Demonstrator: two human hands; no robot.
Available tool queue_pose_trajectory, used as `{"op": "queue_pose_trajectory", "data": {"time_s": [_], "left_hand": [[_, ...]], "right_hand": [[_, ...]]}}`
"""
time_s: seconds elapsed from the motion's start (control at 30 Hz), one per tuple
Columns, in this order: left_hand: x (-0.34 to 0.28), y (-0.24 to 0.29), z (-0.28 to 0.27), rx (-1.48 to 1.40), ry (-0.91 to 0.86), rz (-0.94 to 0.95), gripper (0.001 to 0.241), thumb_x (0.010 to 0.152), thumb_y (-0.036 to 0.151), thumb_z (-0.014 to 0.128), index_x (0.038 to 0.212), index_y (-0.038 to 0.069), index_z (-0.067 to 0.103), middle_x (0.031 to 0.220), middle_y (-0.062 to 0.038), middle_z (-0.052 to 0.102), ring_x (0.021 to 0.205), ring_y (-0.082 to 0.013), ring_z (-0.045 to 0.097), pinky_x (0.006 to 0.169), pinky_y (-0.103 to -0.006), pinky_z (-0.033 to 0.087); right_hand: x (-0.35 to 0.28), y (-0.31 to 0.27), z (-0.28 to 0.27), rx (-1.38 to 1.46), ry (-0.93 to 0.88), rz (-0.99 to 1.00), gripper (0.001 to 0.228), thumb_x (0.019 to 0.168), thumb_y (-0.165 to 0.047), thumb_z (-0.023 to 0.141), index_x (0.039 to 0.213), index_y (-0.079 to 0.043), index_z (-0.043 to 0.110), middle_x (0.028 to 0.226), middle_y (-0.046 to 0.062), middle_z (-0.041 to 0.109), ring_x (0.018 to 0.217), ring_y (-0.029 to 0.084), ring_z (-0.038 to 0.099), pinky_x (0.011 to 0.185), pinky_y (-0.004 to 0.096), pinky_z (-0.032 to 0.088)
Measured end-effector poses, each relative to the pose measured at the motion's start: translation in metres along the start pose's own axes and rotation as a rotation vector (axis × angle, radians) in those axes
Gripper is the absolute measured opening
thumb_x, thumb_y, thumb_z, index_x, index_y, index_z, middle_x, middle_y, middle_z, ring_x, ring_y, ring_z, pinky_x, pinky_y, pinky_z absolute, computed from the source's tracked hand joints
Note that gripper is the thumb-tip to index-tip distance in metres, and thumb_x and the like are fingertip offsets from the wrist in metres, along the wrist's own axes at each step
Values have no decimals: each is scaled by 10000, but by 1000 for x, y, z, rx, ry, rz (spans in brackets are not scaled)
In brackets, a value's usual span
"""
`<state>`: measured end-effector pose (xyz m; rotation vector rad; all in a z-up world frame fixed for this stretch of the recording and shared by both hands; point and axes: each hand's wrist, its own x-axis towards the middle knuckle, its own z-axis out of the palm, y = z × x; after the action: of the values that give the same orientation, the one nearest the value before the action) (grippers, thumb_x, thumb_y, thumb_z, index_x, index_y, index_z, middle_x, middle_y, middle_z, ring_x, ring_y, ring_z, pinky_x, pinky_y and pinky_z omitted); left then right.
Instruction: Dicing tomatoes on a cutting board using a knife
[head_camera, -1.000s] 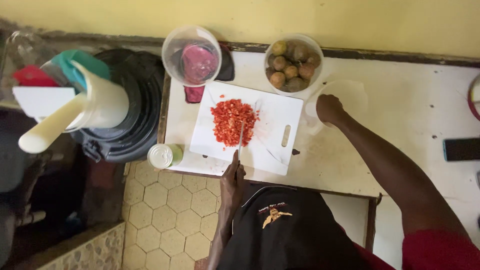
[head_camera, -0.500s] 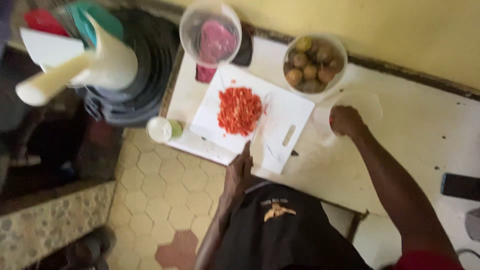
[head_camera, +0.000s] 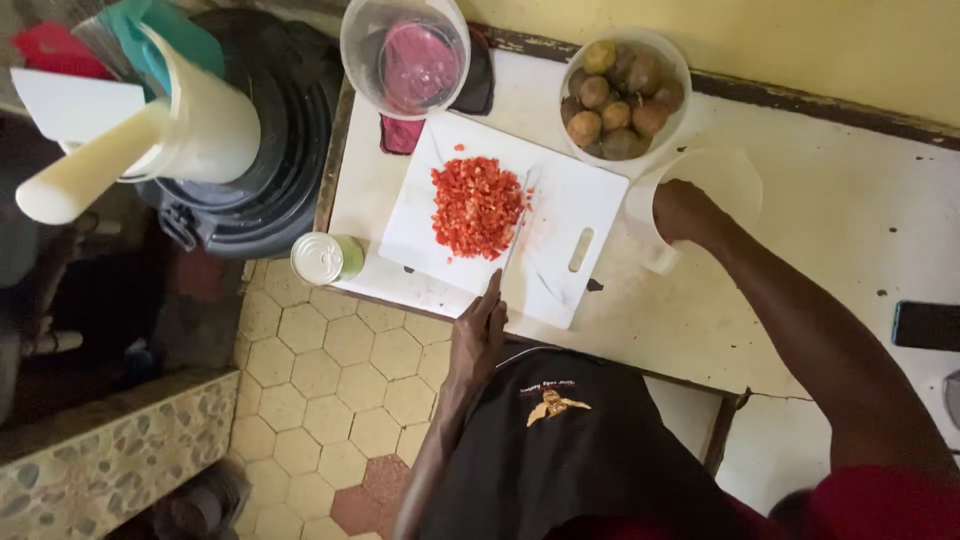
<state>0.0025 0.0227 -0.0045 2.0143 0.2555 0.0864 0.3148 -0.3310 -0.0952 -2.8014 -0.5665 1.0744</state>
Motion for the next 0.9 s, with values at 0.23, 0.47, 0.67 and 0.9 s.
{"op": "queue_pose_trajectory", "data": {"time_s": [0.23, 0.47, 0.67, 0.9], "left_hand": [[5, -12, -33, 33, -29, 15, 551, 1163, 203, 599, 1711, 150, 621, 876, -214, 798, 818, -428, 817, 748, -534, 653], [1, -28, -42, -30, 51, -29, 556, 1183, 186, 587, 1733, 110, 560, 892, -123, 776, 815, -267, 746, 767, -418, 579], [10, -30, -20, -77, 23, 9, 548, 1139, 142, 630, 1685, 106, 637, 848, -155, 818, 789, -289, 770, 748, -433, 612], [15, -25, -1, -108, -86, -12, 546, 1156, 176, 625, 1699, 115, 626, 853, -132, 818, 789, -251, 737, 754, -432, 607]], "right_hand": [[-52, -26, -44, 30, 37, -46, 309, 949, -223, 682, 1036, -71, 936, 1106, 287, 897, 1132, 574, 818, 1048, 699, 621], [-141, -82, -36, 756, 846, -105, 214, 1156, -196, 813, 1319, -69, 762, 1241, 96, 817, 1019, 244, 783, 863, 372, 636], [-137, -197, 4, 1187, 851, -226, 318, 1114, -159, 801, 1418, -112, 719, 1307, 76, 763, 996, 176, 737, 796, 289, 649], [-36, -217, 95, 1016, 991, -284, 215, 1094, -121, 873, 1289, -34, 843, 1052, 155, 786, 796, 287, 786, 629, 332, 648]]}}
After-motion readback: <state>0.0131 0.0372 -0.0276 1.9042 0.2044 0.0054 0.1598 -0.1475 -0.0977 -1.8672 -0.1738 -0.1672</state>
